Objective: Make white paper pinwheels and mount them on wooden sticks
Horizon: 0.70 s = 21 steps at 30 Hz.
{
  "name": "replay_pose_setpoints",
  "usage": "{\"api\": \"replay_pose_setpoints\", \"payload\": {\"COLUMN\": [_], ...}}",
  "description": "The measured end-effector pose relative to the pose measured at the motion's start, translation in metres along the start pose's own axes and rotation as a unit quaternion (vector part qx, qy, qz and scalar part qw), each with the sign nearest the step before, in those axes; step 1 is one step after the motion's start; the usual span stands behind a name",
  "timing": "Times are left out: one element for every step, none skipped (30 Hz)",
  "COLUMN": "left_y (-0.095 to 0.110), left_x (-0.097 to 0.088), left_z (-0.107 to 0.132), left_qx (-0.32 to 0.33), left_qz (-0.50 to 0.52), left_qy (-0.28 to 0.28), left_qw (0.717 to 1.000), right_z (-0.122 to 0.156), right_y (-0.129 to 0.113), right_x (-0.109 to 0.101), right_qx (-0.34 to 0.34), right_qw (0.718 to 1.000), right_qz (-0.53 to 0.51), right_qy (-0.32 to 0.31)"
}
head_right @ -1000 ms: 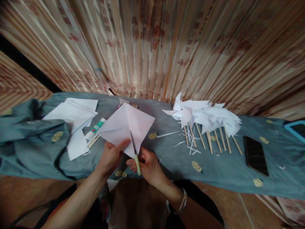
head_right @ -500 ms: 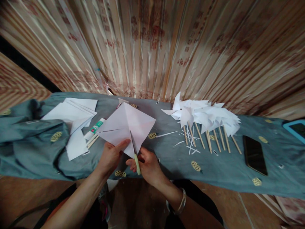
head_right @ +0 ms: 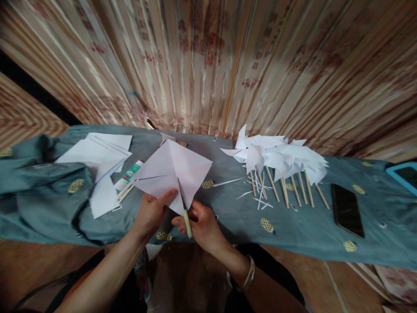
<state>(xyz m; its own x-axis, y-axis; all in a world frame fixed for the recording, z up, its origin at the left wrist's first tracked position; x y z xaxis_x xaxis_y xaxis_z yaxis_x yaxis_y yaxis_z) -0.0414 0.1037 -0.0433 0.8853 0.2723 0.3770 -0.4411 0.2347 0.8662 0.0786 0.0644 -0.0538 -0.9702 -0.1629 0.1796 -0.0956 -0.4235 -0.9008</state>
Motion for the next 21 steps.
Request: {"api": "replay_pose_setpoints", "payload": {"left_y": [0.0004,0.0010,0.0016,0.0019,0.0021,0.0022,0.0021,0.0019,0.0017,0.0013,0.0009,0.0004,-0.0003,-0.0008,-0.0013,-0.0015,-0.0016,-0.0016,-0.0017,-0.0018,-0.0018], "left_x": [-0.0001,-0.0001,0.0000,0.0002,0.0004,0.0005,0.0005,0.0004,0.0003,0.0002,0.0001,0.0001,0.0000,0.0000,-0.0001,-0.0003,-0.0005,-0.0007,-0.0009,-0.0009,-0.0008], "left_z": [0.0001,0.0003,0.0007,0.0011,0.0016,0.0020,0.0024,0.0026,0.0027,0.0026,0.0024,0.0020,0.0016,0.0012,0.0009,0.0006,0.0004,0.0003,0.0004,0.0005,0.0007], "left_qx": [0.000,0.001,0.001,0.000,-0.002,-0.003,-0.005,-0.006,-0.006,-0.005,-0.005,-0.005,-0.005,-0.005,-0.005,-0.003,0.000,0.003,0.004,0.004,0.004], "left_qz": [0.000,0.000,0.000,0.000,-0.001,-0.003,-0.004,-0.005,-0.004,-0.004,-0.004,-0.004,-0.005,-0.005,-0.004,-0.004,-0.004,-0.005,-0.006,-0.007,-0.008], "left_qy": [0.001,0.001,0.001,0.000,0.000,-0.001,-0.001,-0.001,-0.001,-0.001,-0.002,-0.003,-0.005,-0.007,-0.009,-0.011,-0.012,-0.012,-0.012,-0.012,-0.012], "left_qw": [1.000,1.000,1.000,1.000,1.000,1.000,1.000,1.000,1.000,1.000,1.000,1.000,1.000,1.000,1.000,1.000,1.000,1.000,1.000,1.000,1.000], "right_z": [0.0001,0.0002,0.0003,0.0003,0.0003,0.0003,0.0002,0.0000,-0.0001,-0.0003,-0.0004,-0.0005,-0.0006,-0.0006,-0.0007,-0.0008,-0.0008,-0.0008,-0.0008,-0.0007,-0.0006], "right_y": [0.0001,0.0005,0.0012,0.0020,0.0028,0.0034,0.0038,0.0040,0.0042,0.0043,0.0043,0.0043,0.0043,0.0042,0.0042,0.0042,0.0045,0.0047,0.0048,0.0049,0.0049], "right_x": [-0.0004,-0.0007,-0.0011,-0.0014,-0.0016,-0.0017,-0.0019,-0.0022,-0.0023,-0.0025,-0.0026,-0.0026,-0.0026,-0.0025,-0.0026,-0.0028,-0.0030,-0.0031,-0.0032,-0.0032,-0.0033], "right_qx": [-0.001,-0.001,0.000,0.001,0.001,0.000,-0.003,-0.006,-0.009,-0.009,-0.010,-0.009,-0.008,-0.006,-0.005,-0.003,0.000,0.004,0.007,0.010,0.013], "right_qw": [1.000,1.000,1.000,1.000,1.000,1.000,1.000,1.000,1.000,1.000,1.000,1.000,1.000,1.000,1.000,1.000,1.000,1.000,1.000,1.000,1.000], "right_qz": [0.001,0.002,0.004,0.006,0.008,0.009,0.009,0.008,0.007,0.006,0.006,0.005,0.004,0.003,0.000,-0.003,-0.006,-0.007,-0.008,-0.008,-0.006], "right_qy": [0.000,0.000,0.000,-0.002,-0.003,-0.005,-0.005,-0.005,-0.004,-0.003,-0.001,0.000,0.001,0.001,0.003,0.006,0.008,0.011,0.013,0.015,0.016]}}
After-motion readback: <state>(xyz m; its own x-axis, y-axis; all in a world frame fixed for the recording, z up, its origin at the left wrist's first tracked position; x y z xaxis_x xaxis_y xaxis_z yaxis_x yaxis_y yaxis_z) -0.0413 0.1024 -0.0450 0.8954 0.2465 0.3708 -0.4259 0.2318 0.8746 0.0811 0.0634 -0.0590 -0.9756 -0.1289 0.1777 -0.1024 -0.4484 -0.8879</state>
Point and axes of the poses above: each hand's wrist, its own z-axis away from the middle knuckle, its own x-axis out of the palm, y = z × x, the point moved 7 cm from there along -z, towards the middle knuckle, and after that the axes turned 1 degree about y, right-handed, at the moved point
